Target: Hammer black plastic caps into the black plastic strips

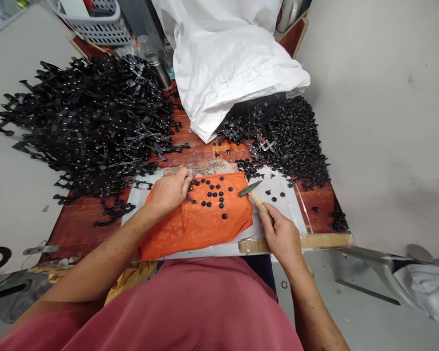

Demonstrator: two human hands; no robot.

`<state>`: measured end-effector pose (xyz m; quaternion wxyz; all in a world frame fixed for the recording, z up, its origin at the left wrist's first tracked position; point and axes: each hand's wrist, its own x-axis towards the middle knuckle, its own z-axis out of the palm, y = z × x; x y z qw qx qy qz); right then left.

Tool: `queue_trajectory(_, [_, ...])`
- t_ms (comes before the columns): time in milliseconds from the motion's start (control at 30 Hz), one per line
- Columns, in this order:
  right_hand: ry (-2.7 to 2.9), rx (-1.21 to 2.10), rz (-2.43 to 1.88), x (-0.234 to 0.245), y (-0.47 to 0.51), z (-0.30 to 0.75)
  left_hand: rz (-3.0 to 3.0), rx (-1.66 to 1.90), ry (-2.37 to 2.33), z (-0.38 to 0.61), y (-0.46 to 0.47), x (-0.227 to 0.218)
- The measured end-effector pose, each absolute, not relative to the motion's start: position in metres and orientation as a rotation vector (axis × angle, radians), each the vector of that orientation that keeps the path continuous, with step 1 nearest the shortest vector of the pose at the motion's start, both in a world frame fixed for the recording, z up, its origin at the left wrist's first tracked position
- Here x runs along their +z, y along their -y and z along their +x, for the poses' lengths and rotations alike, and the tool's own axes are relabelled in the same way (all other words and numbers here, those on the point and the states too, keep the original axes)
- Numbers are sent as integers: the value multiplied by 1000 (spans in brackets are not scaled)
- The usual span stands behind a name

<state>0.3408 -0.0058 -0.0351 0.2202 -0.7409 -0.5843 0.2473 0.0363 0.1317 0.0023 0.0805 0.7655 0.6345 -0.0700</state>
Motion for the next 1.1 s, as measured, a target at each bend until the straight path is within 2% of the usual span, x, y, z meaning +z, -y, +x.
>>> queue_trajectory(267, [2038,334,-1883,3,-32,296,2255,-213,-1887,36,-134,4])
queue_trajectory(400, [2132,256,-1741,6,-52,272,2220,-246,-1899,40,-133,8])
queue_trajectory(533, [2210,176,-1779,3,-63,257,2204,-265,-1899,41,-134,7])
queue_trajectory(967, [2489,209,-1952,15,-72,241,2133,-146,-1879,35,-135,-5])
queue_trajectory(1100, [2481,237,-1952,14,-77,238,2061,137,-1696,24,-136,-1])
